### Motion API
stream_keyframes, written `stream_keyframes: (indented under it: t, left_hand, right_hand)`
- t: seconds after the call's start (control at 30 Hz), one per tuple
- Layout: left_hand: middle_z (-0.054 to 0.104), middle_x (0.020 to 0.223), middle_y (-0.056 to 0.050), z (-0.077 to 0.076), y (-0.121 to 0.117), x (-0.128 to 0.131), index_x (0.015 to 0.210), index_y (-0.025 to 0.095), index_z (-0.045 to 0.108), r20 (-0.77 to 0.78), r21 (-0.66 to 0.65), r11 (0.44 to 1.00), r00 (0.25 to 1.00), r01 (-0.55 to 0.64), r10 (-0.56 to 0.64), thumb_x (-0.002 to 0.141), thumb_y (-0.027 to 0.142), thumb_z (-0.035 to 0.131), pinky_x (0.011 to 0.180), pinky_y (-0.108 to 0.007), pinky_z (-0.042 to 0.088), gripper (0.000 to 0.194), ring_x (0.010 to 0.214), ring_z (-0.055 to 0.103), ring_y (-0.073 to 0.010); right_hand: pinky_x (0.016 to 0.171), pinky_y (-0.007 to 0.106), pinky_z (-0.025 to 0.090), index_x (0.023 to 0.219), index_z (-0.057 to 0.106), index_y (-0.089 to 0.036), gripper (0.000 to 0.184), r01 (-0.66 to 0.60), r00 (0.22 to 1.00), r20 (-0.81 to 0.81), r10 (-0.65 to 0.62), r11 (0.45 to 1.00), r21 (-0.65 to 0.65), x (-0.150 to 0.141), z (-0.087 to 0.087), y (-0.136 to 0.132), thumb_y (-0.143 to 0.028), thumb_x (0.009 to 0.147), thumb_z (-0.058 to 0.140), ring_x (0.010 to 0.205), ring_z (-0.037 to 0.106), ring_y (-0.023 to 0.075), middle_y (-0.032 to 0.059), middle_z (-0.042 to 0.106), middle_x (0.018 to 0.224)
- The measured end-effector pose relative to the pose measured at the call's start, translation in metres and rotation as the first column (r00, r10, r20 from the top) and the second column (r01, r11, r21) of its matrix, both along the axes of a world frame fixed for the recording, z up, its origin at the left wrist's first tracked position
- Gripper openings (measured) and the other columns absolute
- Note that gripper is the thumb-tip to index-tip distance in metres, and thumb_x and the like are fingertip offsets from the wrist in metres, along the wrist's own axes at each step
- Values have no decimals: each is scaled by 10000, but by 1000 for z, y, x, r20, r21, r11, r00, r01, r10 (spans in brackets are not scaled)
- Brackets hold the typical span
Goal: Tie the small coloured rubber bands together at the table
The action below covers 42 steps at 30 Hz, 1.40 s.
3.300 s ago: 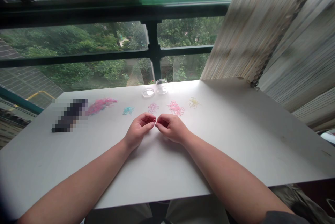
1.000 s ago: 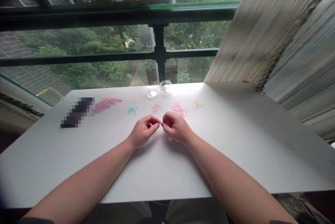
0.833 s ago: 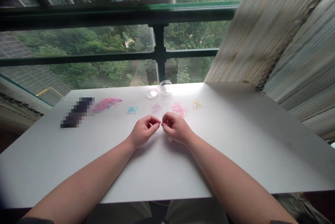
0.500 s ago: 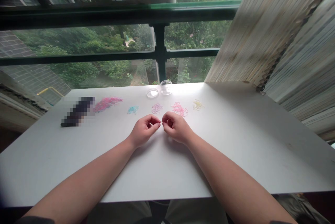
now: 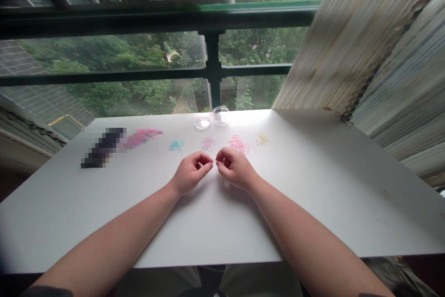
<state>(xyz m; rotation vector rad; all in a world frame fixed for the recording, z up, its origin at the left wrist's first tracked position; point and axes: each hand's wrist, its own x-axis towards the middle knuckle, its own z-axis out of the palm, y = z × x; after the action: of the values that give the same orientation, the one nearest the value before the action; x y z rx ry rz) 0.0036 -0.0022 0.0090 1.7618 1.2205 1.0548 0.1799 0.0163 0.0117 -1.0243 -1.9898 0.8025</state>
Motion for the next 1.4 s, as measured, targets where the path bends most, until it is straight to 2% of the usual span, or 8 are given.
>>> stream_keyframes:
  t: [0.4,0.63,0.7,0.77,0.9,1.0,1.2,1.4]
  left_hand:
    - [641,811,-29,-1,1,0,845,173,613,12,-3,1000,1000,-4,4,794,306,556,606,-228,440,153,722,572,-131]
    - [644,812,-30,0,0,0,845,174,616,4,-17,999,999,-45,45,786,311,558,607,-229,441,161,722,572,-133]
    - [645,810,-31,0,0,-1,842,174,616,0,-25,998,999,-49,49,784,312,558,599,-227,437,161,713,572,-133]
    - [646,807,-32,0,0,-1,839,174,616,-2,-35,998,999,-51,51,779,313,561,584,-225,429,162,692,571,-129]
    - [647,795,-32,0,0,-2,827,173,622,0,-47,997,998,-56,56,766,315,570,555,-223,414,163,646,559,-121]
    - [643,780,-28,1,-1,-2,820,174,624,-8,-48,997,999,-54,53,765,315,569,555,-223,412,160,632,550,-116]
    - [635,777,-21,3,-2,-1,825,180,623,-20,-56,997,998,-53,52,768,325,565,570,-229,414,166,620,529,-111]
    - [630,774,-22,2,-2,-1,828,180,618,-27,-64,997,999,-44,42,770,330,560,577,-233,409,171,617,516,-113]
  right_hand:
    - [518,229,384,750,545,-174,56,7,1000,17,-8,999,52,4,2,3,-132,737,512,545,450,95,-14,510,646]
    - [521,228,378,737,559,-178,74,2,1000,22,-5,994,111,7,4,5,-121,725,513,550,444,99,-14,508,631]
    - [531,230,385,730,571,-177,76,48,999,12,-50,989,142,11,5,10,-127,722,514,554,448,102,-8,518,636]
    - [542,236,391,724,591,-176,79,157,987,5,-160,973,171,18,6,17,-142,716,520,557,454,107,2,537,650]
    - [571,257,393,711,641,-184,106,418,899,61,-434,890,182,36,4,32,-197,698,536,570,484,126,17,590,670]
    - [583,266,389,700,664,-194,134,518,832,128,-539,839,163,46,1,39,-226,689,535,573,498,134,15,609,670]
    - [573,273,375,690,677,-204,151,564,777,252,-577,816,128,47,-4,43,-236,681,529,595,519,148,14,614,660]
    - [564,279,370,681,676,-205,152,559,773,274,-573,818,132,46,-8,44,-230,676,526,576,509,145,15,612,646]
